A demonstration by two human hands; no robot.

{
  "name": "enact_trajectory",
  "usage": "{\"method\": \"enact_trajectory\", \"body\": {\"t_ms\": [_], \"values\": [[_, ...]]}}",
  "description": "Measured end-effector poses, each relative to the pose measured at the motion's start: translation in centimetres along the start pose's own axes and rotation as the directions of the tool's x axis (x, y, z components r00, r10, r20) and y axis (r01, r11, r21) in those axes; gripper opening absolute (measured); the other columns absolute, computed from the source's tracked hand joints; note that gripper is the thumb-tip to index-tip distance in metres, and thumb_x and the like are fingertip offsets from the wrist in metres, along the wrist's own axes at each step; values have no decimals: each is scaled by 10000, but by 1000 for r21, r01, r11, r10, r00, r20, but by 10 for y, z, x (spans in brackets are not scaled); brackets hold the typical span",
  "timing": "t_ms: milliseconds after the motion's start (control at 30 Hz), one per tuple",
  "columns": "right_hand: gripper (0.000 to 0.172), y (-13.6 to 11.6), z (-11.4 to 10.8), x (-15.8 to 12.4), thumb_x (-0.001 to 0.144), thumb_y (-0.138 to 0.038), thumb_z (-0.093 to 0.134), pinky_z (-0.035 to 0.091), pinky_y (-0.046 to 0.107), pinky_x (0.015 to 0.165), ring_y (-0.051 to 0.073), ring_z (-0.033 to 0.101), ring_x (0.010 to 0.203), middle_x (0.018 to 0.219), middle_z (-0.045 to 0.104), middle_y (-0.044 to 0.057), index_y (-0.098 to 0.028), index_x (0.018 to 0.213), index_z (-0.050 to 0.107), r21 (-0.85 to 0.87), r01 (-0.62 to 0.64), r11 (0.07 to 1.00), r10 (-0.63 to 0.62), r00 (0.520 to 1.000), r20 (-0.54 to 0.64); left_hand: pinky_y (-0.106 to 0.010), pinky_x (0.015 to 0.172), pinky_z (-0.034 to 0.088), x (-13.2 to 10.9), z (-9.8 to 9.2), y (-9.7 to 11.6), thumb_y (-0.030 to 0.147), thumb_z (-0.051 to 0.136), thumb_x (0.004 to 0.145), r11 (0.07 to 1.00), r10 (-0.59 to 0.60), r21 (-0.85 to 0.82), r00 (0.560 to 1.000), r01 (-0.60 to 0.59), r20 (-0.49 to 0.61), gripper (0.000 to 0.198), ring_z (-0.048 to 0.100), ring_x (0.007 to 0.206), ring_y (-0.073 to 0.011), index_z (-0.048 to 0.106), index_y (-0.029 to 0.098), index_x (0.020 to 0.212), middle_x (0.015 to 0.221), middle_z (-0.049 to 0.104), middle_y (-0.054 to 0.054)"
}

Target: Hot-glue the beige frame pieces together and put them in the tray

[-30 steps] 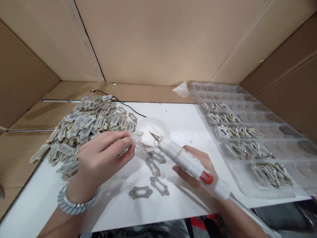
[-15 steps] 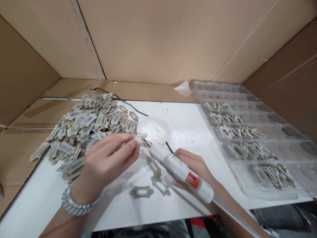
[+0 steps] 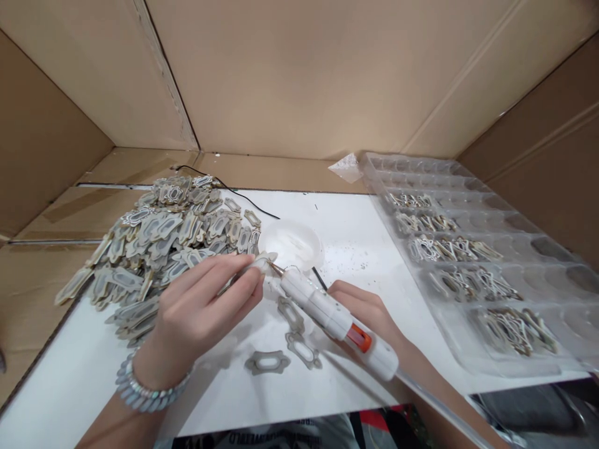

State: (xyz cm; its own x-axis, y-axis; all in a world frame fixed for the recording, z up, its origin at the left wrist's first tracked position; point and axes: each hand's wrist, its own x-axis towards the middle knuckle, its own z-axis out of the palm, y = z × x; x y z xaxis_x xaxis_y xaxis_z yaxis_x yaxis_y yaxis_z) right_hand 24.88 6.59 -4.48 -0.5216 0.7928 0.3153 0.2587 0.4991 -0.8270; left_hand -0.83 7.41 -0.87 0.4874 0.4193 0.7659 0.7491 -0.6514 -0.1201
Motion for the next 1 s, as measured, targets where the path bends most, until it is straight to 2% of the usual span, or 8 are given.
{"method": "enact_trajectory", "body": {"t_ms": [333,1000], "values": [[241,-2,0,1,819,-19,535,361,209,517,96,446,598,753,473,-27,-208,697,448,-19,-2,1000,2,1000,12,-286,784,616,0,1,0,53,765,764,1000,-4,16,1000,4,7,192,727,749,-184,662,178,867,834,743,-63],[254,-1,-1,2,825,-15,523,381,206,517,97,455,600,746,480,-21,-208,683,439,-28,4,1000,-4,1000,14,-283,776,616,1,1,-1,34,768,761,999,14,30,1000,-14,1,210,720,755,-180,653,172,870,826,738,-72]]}}
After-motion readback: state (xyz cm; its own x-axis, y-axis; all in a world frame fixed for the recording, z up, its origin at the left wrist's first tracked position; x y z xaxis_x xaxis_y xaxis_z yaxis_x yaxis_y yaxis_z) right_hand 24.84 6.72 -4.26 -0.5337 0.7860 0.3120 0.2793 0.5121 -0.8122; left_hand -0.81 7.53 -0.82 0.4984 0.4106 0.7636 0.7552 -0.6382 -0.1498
